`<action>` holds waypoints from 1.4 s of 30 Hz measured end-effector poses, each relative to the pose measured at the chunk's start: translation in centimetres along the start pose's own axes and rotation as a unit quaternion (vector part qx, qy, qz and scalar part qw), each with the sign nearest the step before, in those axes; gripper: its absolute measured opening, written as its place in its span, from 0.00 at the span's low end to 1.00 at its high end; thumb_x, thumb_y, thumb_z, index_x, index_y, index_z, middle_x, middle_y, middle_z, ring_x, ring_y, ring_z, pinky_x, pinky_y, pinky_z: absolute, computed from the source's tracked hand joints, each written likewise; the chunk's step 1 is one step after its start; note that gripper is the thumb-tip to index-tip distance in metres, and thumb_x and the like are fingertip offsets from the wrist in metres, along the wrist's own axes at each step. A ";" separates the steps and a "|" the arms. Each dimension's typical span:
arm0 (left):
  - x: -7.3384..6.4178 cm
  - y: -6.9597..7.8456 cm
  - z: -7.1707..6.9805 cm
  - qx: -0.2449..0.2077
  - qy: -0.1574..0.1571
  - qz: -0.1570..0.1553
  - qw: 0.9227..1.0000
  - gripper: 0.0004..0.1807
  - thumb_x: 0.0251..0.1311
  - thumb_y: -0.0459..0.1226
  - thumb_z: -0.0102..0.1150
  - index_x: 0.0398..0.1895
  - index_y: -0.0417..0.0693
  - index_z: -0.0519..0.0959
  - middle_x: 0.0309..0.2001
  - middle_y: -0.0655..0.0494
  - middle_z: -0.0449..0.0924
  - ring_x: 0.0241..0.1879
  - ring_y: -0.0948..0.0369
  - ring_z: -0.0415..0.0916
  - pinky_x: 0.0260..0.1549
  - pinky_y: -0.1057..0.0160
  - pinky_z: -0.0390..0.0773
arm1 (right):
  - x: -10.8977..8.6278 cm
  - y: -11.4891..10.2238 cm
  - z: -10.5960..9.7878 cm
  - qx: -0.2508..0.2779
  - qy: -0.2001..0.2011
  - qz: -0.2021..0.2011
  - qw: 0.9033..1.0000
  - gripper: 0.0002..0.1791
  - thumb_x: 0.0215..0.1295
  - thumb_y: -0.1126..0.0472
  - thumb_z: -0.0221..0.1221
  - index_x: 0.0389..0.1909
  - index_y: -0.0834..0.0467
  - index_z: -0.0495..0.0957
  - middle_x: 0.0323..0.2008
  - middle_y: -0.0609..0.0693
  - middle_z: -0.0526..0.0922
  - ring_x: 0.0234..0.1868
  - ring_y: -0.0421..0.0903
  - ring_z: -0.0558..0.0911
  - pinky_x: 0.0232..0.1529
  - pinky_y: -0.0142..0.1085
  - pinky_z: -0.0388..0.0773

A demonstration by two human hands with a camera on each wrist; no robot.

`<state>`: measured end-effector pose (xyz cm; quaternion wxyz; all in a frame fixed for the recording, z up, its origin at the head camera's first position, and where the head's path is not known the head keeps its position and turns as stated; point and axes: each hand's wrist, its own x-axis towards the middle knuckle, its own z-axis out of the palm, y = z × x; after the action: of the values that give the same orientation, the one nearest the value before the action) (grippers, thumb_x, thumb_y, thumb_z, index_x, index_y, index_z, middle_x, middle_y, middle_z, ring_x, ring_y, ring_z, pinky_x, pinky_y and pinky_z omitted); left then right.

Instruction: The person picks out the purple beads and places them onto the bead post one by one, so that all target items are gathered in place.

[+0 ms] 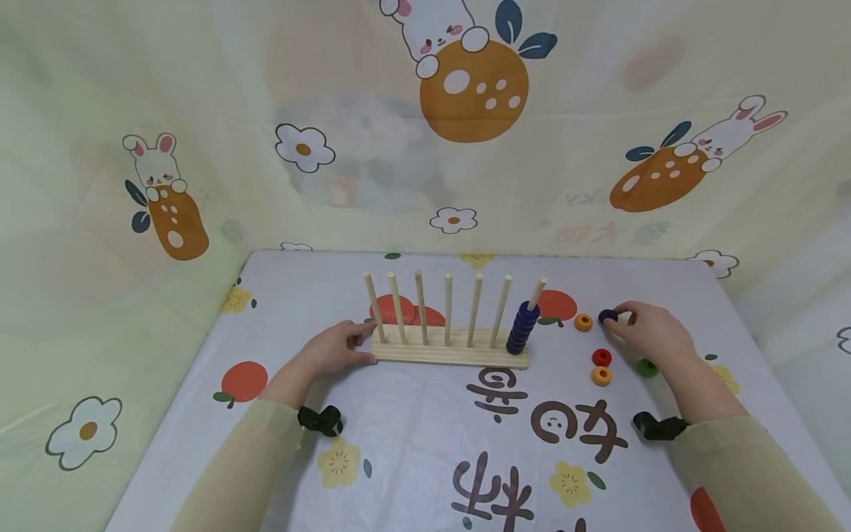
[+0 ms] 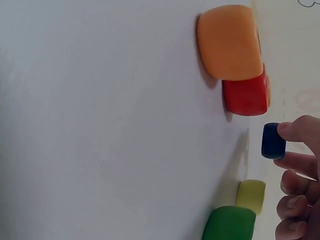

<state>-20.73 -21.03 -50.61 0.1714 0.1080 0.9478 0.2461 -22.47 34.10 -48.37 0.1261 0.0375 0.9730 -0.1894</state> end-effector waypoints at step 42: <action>0.3 -0.6 0.1 -0.001 -0.002 0.000 1.000 0.42 0.52 0.53 0.73 0.72 0.63 0.68 0.36 0.57 0.70 0.36 0.60 0.67 0.35 0.60 0.66 | -5.3 -8.7 -2.6 0.007 0.142 -0.111 0.984 0.30 0.68 0.39 0.57 0.56 0.60 0.76 0.29 0.53 0.74 0.26 0.50 0.69 0.22 0.39 0.63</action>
<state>-21.05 -21.45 -51.08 0.1734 0.1080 0.9473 0.2466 -19.02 26.87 -41.50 -0.0354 -0.0437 0.9779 -0.2015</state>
